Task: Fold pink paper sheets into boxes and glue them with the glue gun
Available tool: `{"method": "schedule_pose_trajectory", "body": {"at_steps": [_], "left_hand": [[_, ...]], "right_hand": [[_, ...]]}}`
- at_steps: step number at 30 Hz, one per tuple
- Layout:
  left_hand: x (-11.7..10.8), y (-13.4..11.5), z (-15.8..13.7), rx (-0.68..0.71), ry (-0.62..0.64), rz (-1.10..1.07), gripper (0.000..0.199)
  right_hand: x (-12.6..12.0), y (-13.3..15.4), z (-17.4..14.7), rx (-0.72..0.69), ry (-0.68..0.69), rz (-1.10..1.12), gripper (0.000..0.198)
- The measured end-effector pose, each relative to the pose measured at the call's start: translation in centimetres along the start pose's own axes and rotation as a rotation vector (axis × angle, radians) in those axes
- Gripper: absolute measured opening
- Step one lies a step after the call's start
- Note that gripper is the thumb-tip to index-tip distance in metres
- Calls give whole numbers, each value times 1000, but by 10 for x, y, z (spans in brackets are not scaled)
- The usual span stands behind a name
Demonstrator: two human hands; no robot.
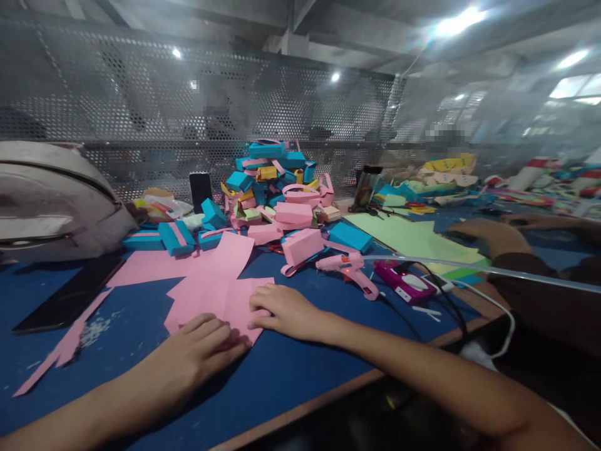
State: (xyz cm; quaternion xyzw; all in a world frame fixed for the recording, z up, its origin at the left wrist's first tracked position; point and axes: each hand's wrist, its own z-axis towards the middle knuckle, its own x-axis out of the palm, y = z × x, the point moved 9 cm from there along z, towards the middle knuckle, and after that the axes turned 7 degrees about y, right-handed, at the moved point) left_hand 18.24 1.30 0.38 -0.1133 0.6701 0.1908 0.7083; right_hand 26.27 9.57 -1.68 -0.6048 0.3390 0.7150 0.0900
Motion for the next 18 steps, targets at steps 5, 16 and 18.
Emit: {"method": "schedule_pose_trajectory", "body": {"at_steps": [5, 16, 18], "left_hand": [[5, 0, -2, -69, 58, -38, 43], [3, -6, 1, -99, 63, 19, 39], [0, -4, 1, -85, 66, -25, 39]], "right_hand": [[4, 3, -3, -2, -16, -89, 26], [4, 11, -8, 42, -65, -156, 13], [1, 11, -9, 80, -97, -146, 7]]}}
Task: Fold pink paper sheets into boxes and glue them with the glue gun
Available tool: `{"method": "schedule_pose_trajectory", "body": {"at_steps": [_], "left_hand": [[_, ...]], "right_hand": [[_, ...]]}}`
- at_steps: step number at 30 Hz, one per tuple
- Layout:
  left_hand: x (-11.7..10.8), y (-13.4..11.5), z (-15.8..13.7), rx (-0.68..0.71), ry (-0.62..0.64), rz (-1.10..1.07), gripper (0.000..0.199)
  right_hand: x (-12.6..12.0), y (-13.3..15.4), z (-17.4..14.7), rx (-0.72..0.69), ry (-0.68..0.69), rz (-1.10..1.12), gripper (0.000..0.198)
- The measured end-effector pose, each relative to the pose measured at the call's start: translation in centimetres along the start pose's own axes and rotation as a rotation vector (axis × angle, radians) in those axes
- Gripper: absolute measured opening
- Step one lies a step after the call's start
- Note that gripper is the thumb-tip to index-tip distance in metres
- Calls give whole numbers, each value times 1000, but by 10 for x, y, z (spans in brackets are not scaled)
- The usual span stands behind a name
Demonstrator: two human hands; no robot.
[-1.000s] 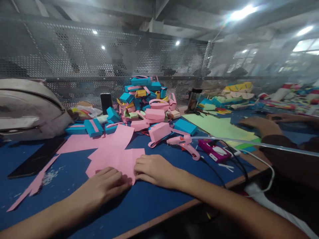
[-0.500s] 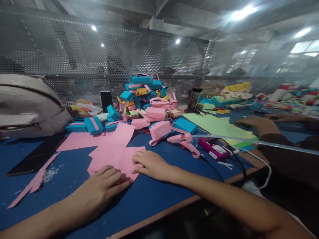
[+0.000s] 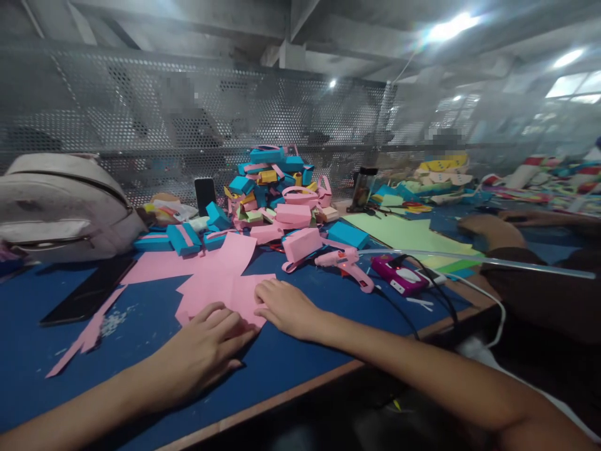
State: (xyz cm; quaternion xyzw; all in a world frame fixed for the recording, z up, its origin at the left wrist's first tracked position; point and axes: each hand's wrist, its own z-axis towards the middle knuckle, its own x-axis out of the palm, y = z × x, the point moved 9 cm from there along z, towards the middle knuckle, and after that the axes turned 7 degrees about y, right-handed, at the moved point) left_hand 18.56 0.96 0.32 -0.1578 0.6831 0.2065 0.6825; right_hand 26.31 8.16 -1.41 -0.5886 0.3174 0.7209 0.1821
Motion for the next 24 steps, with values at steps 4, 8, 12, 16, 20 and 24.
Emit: {"method": "schedule_pose_trajectory", "body": {"at_steps": [4, 8, 12, 16, 20, 24], "left_hand": [[-5, 3, 0, 84, 33, -83, 51], [-6, 13, 0, 95, 51, -116, 54], [-6, 19, 1, 106, 73, -140, 54], [-9, 22, 5, 141, 73, -160, 55], [-9, 25, 7, 150, 105, -154, 54], [-6, 25, 7, 137, 119, -153, 53]], "right_hand": [[-6, 0, -1, 36, -67, 15, 4], [-17, 2, -10, 25, -158, -1, 2], [-16, 16, -27, -125, -116, 27, 17], [-7, 3, -40, -75, -11, 19, 25], [-7, -23, -49, 63, -18, -15, 29], [-10, -37, -57, 150, -86, -64, 29]]}}
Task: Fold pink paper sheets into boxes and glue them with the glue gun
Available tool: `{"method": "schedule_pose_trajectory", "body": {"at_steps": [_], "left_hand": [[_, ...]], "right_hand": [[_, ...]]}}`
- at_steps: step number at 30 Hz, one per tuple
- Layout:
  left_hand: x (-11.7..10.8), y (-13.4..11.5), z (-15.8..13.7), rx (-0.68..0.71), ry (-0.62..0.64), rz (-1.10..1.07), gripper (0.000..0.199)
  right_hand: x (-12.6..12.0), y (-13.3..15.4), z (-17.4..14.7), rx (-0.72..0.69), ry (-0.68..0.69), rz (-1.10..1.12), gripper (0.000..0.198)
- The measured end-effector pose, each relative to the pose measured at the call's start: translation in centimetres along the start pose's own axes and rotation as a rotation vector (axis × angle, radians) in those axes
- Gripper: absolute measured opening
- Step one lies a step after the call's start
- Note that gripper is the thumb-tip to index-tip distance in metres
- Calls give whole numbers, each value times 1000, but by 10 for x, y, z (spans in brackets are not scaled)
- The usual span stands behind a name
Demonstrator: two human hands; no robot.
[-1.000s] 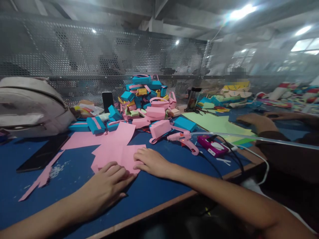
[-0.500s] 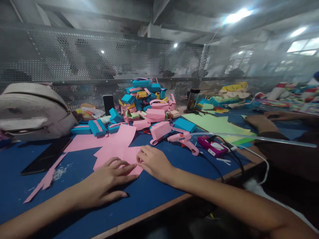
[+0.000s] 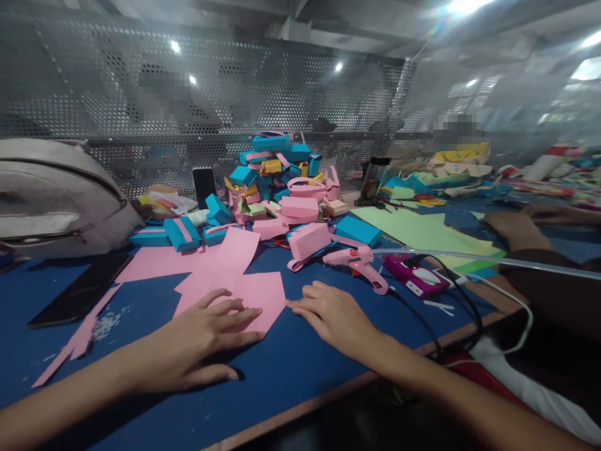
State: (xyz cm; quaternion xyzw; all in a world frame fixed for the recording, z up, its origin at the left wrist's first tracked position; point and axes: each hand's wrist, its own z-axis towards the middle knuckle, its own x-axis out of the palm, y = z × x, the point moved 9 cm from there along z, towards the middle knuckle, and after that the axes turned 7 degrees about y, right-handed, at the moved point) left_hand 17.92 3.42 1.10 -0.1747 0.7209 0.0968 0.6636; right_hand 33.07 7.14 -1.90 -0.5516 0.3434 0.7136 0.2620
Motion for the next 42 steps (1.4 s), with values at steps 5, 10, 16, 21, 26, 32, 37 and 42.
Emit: {"method": "schedule_pose_trajectory", "body": {"at_steps": [5, 10, 16, 21, 26, 32, 37, 42], "left_hand": [[5, -7, -6, -13, -24, 14, 55], [-18, 23, -51, -202, -169, 165, 59], [-37, 124, -190, -868, -357, 480, 50], [-4, 174, -246, -1037, -133, 208, 57], [-29, 162, -245, -995, -293, 278, 59], [-15, 149, -220, -878, -309, 182, 57], [-9, 123, -185, -819, -320, 270, 48], [1, 105, -156, -639, -293, 173, 42]], "right_hand": [[-1, 12, -4, -32, -47, -64, 30], [-9, 17, -9, -29, -80, -17, 33], [-11, 18, -9, -27, -125, 37, 32], [-8, 18, -10, -27, -90, 85, 32], [-12, 19, -12, -27, -81, 151, 34], [-13, 3, -22, 88, -109, 305, 32], [-15, -18, -34, 214, -187, 454, 33], [-13, -17, -34, 199, -174, 447, 31]]}}
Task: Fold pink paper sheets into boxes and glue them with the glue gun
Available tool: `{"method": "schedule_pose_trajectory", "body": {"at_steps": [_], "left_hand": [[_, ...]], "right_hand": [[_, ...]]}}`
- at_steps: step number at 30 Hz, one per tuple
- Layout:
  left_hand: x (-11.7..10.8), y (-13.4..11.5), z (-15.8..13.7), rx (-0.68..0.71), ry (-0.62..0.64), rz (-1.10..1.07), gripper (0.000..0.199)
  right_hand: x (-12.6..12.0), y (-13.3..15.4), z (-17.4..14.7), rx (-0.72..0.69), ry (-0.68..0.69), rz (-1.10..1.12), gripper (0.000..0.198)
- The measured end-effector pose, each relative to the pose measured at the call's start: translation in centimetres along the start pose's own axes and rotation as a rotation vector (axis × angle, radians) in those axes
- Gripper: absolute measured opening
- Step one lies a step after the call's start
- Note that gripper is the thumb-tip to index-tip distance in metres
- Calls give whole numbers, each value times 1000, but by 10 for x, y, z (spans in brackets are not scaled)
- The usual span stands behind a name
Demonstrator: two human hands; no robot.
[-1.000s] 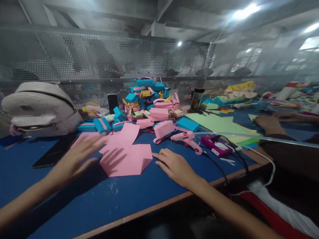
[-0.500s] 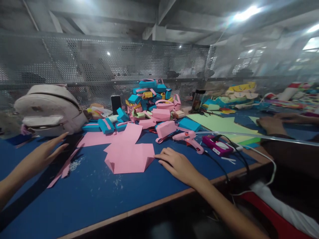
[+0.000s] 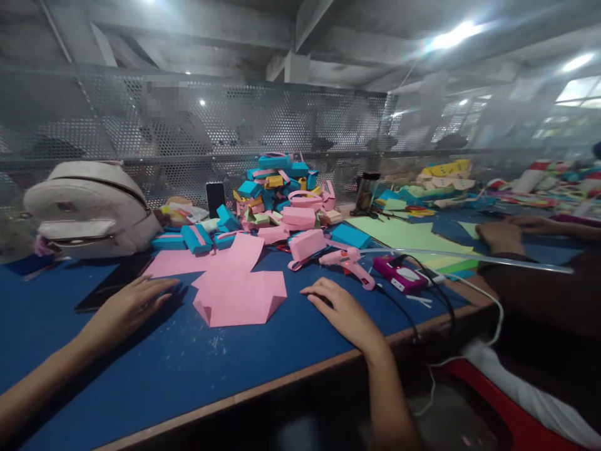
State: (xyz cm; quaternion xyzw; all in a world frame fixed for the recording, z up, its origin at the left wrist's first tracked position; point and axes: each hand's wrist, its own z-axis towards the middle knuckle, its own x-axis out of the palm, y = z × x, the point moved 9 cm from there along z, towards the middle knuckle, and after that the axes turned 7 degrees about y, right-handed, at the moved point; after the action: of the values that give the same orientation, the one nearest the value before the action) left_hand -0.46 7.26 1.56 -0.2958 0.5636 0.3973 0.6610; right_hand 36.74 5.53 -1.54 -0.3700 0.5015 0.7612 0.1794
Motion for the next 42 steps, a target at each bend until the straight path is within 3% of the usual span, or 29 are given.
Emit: {"method": "schedule_pose_trajectory", "body": {"at_steps": [6, 42], "left_hand": [[14, -13, -1, 136, 68, -126, 38], [8, -16, 0, 135, 65, -133, 36]], "right_hand": [[1, 3, -2, -28, 8, -38, 31], [-1, 2, -4, -24, -16, -2, 29]]}}
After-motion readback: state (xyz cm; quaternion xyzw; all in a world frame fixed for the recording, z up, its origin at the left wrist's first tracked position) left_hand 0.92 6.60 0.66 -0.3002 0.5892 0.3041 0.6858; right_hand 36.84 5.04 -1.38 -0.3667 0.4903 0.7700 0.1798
